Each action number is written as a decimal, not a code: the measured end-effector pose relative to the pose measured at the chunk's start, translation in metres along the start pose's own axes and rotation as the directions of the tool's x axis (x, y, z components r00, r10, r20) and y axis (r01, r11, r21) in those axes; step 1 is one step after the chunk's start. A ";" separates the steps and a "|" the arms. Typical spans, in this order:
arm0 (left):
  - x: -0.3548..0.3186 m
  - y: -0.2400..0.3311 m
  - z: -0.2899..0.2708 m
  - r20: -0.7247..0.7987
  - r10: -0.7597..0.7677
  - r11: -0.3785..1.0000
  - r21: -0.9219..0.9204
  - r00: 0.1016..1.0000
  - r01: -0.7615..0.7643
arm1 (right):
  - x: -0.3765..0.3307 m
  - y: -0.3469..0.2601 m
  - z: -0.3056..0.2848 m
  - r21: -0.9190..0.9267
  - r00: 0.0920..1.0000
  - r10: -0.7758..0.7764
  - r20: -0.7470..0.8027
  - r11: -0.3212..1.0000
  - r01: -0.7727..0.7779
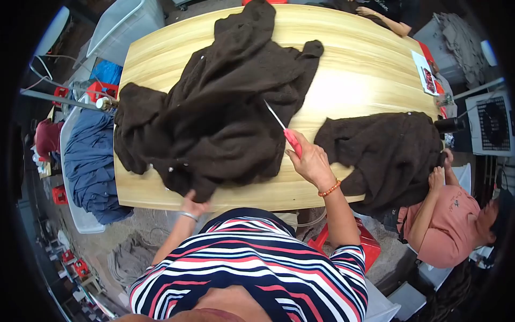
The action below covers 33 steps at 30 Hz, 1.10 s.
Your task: Trimming excess threads and cutting fabric components on a workbench in a sewing factory.
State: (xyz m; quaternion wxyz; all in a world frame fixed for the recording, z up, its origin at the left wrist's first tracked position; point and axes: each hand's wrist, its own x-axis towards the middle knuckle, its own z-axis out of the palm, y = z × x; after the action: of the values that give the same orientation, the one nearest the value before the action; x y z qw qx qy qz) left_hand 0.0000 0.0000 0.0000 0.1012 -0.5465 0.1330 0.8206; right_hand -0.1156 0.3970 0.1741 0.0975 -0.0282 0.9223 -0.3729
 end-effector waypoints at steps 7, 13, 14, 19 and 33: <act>-0.059 -0.039 0.119 0.781 0.252 -0.348 0.624 0.571 -0.700 | -0.017 0.034 0.022 -0.073 0.985 0.174 0.023 0.982 -0.172; 0.031 0.002 0.199 0.913 0.312 -0.896 0.375 0.262 -0.240 | -0.038 0.039 0.020 -0.045 0.991 0.110 -0.078 0.992 -0.114; 0.037 0.007 0.206 0.911 0.316 -0.896 0.378 0.264 -0.233 | -0.043 0.042 0.020 -0.047 0.986 0.142 -0.082 0.988 -0.146; 0.075 0.067 0.233 0.825 0.476 -0.851 0.519 0.306 -0.075 | -0.062 0.063 0.025 -0.028 0.972 0.224 -0.075 0.974 -0.227; -0.090 0.064 0.138 0.620 0.184 0.546 0.581 0.762 -0.604 | -0.011 0.034 0.030 0.007 0.991 0.132 0.036 0.991 -0.133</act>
State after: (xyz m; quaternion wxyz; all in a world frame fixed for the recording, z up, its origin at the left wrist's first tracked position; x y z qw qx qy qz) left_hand -0.1053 -0.0168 0.1407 0.1537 -0.1793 0.5549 0.7977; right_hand -0.0978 0.4021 0.1314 0.1385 0.0270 0.9185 -0.3693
